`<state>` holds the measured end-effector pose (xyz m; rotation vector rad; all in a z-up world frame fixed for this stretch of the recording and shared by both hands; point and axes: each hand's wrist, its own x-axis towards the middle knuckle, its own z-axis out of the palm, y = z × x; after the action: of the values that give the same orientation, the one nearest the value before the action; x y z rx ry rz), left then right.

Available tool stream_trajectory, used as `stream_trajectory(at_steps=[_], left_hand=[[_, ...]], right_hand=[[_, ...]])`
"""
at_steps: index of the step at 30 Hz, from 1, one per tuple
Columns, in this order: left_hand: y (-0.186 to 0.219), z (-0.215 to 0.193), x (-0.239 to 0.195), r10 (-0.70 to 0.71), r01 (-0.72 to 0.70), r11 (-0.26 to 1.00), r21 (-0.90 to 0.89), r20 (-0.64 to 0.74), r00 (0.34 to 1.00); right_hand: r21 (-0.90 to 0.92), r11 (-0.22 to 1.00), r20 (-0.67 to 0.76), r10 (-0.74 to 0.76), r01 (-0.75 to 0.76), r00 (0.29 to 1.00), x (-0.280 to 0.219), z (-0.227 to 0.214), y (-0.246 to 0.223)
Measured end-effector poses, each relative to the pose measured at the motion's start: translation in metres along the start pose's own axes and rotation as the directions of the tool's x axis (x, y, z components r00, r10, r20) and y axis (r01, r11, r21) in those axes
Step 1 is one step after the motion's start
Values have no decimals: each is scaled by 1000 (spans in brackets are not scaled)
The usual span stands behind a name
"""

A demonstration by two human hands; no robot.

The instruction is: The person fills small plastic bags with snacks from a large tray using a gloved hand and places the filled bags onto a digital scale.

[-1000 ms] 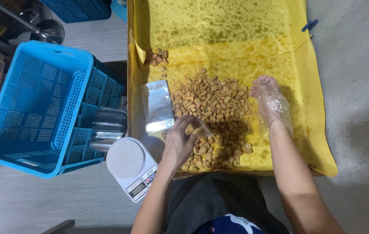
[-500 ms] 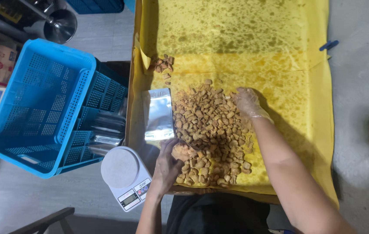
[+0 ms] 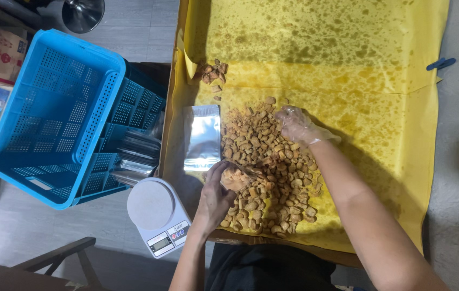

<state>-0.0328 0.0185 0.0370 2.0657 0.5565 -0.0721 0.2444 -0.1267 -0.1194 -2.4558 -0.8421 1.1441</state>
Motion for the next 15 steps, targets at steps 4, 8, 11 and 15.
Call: stream_trajectory(at_steps=[4,8,11,15], left_hand=[[0,2,1,-106,107,994,-34,26,994],[4,0,-2,-96,96,994,-50,9,995],[3,-1,-2,-75,75,997,-37,-4,997],[3,-3,0,-65,65,997,-48,-4,998]], right_hand=[[-359,933,237,120,-28,964,-12,-19,-26],[-561,825,215,223,-67,951,-16,-18,-27],[-60,998,10,8,-8,1000,1,-5,-7],[283,956,-41,95,-79,995,20,0,-17]])
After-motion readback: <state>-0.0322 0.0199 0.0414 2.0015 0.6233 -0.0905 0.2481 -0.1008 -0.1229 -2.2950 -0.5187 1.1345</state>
